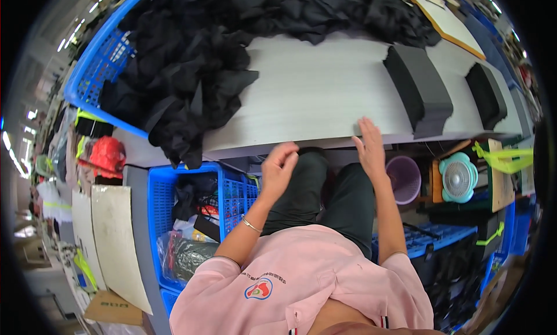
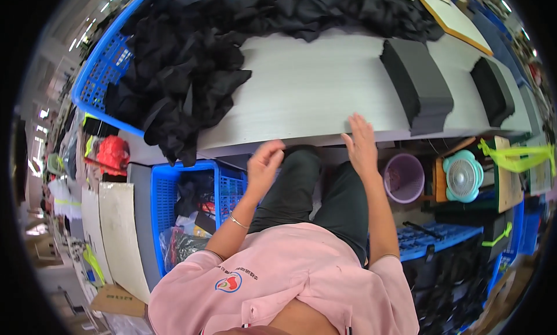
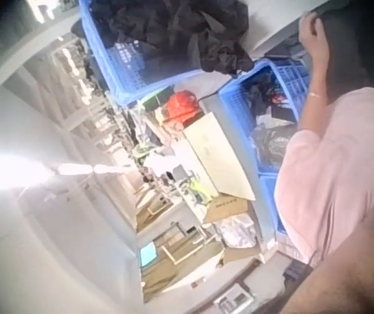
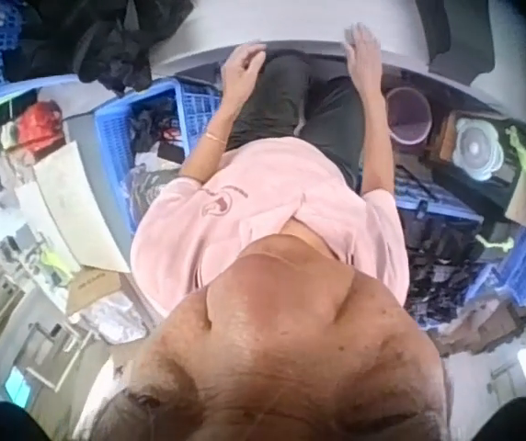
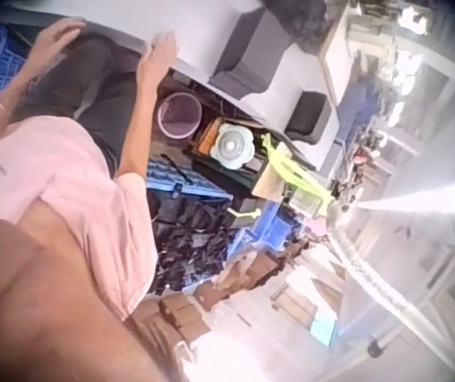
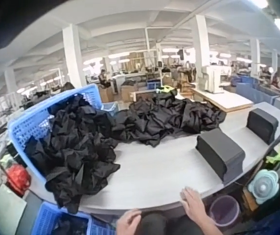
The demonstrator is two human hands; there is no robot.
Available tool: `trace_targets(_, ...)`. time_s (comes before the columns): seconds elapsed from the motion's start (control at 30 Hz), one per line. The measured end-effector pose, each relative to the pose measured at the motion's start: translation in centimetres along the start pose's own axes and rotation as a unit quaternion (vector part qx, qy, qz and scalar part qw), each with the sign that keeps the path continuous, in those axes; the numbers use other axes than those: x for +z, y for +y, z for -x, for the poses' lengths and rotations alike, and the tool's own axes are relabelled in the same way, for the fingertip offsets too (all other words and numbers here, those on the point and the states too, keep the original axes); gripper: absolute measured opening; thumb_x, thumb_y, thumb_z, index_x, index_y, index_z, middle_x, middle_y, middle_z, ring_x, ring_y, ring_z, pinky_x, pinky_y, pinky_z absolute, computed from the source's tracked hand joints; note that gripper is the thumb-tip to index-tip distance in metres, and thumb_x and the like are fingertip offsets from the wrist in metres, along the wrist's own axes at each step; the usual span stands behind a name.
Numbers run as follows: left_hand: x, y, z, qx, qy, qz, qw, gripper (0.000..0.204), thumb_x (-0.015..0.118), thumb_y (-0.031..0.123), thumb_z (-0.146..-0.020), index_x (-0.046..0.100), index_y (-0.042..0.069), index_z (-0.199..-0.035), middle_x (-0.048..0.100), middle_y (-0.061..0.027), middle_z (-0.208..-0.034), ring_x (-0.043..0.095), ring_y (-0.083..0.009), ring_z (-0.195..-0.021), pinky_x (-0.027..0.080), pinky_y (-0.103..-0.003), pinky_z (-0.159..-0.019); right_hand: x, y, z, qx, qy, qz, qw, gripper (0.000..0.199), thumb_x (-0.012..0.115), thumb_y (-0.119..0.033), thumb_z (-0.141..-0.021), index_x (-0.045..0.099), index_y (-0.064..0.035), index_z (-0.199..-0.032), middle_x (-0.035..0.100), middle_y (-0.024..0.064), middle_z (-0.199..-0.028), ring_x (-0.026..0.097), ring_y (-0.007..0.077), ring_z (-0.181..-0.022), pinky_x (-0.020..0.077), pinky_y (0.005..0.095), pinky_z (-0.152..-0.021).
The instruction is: Inserting foam stiffeners into black fabric pouches and folding them at a factory workstation.
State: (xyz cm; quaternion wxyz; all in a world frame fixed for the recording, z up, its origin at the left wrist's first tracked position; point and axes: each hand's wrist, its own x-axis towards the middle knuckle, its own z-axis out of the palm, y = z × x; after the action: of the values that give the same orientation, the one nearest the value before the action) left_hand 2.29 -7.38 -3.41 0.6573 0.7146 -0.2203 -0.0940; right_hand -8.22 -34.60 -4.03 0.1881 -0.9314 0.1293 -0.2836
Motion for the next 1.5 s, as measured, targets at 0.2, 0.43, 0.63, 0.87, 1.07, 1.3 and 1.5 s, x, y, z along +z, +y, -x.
trace_targets(0.2, -8.5, 4.9, -6.5, 0.211, 0.393, -0.270, 0.853, 0.040, 0.076, 0.008, -0.083, 0.063, 0.006, -0.121, 0.057, -0.0138, -0.129, 0.055, -0.0306, -0.117, 0.047, -0.037, -0.093, 5.0, -2.5, -2.0, 0.030, -0.007, 0.132, 0.991, 0.050, 0.054, -0.033, -0.099, 0.048, -0.0141, -0.146, 0.045, 0.0062, -0.153, 0.036, 0.0265, -0.144, 0.0126, 0.0504, -0.121)
trace_targets(0.43, -14.8, 2.9, -11.2, 0.161, 0.392, -0.316, 0.849, 0.018, 0.071, 0.008, -0.086, 0.072, 0.009, -0.105, 0.069, -0.0055, -0.097, 0.061, -0.0254, -0.094, 0.046, -0.036, -0.087, 4.4, -2.5, -1.9, 0.007, -0.051, 0.134, 0.990, 0.052, 0.050, -0.037, -0.102, 0.046, -0.0135, -0.148, 0.042, 0.0058, -0.155, 0.032, 0.0259, -0.147, 0.0112, 0.0507, -0.121)
trace_targets(0.63, -9.6, 4.1, -12.4, 0.174, 0.202, -0.158, 0.951, 0.009, 0.065, 0.006, -0.092, 0.072, 0.006, -0.098, 0.066, -0.0067, -0.092, 0.061, -0.0209, -0.090, 0.047, -0.030, -0.082, 4.1, -4.0, -1.6, 0.051, -0.023, 0.072, 0.996, 0.045, 0.058, -0.020, -0.098, 0.051, -0.0077, -0.141, 0.049, 0.0115, -0.149, 0.042, 0.0285, -0.141, 0.0193, 0.0523, -0.120)
trace_targets(0.87, -4.4, 3.8, -12.4, 0.081, -0.195, -0.008, 0.977, 0.007, 0.064, 0.006, -0.092, 0.069, 0.003, -0.096, 0.062, -0.0026, -0.091, 0.058, -0.0124, -0.088, 0.045, -0.024, -0.080, 2.5, -14.3, -3.9, -0.194, 0.072, -0.097, 0.974, 0.035, 0.064, 0.006, -0.079, 0.064, 0.0006, -0.113, 0.064, 0.0148, -0.121, 0.063, 0.0316, -0.113, 0.0527, 0.0399, -0.094)
trace_targets(1.07, -6.3, 3.1, -18.8, -0.078, -0.393, 0.042, 0.915, 0.011, 0.065, 0.010, -0.093, 0.072, 0.005, -0.100, 0.067, 0.0054, -0.093, 0.056, -0.0043, -0.088, 0.045, -0.022, -0.082, 3.7, -12.9, -4.0, -0.168, 0.010, -0.098, 0.981, 0.039, 0.063, 0.007, -0.078, 0.062, 0.0005, -0.116, 0.063, 0.0142, -0.123, 0.062, 0.0325, -0.112, 0.0536, 0.0398, -0.091)
trace_targets(1.3, -5.1, 5.2, -16.9, 0.273, -0.170, -0.233, 0.918, 0.006, 0.067, 0.010, -0.090, 0.071, 0.009, -0.093, 0.064, -0.0033, -0.090, 0.059, -0.0193, -0.088, 0.043, -0.031, -0.081, 2.5, -14.8, -3.8, -0.154, 0.051, -0.133, 0.978, 0.042, 0.061, 0.008, -0.079, 0.060, 0.0010, -0.121, 0.061, 0.0159, -0.129, 0.063, 0.0327, -0.112, 0.0539, 0.0384, -0.091)
trace_targets(1.5, -1.4, 11.8, -8.3, 0.386, -0.080, -0.210, 0.895, 0.010, 0.070, 0.008, -0.082, 0.071, 0.011, -0.092, 0.064, -0.0037, -0.092, 0.057, -0.0255, -0.091, 0.040, -0.037, -0.081, 2.3, -15.1, -6.2, -0.104, 0.057, -0.124, 0.985, 0.026, 0.064, 0.001, -0.079, 0.065, -0.0013, -0.105, 0.065, 0.0145, -0.099, 0.065, 0.0326, -0.087, 0.0537, 0.0412, -0.073)
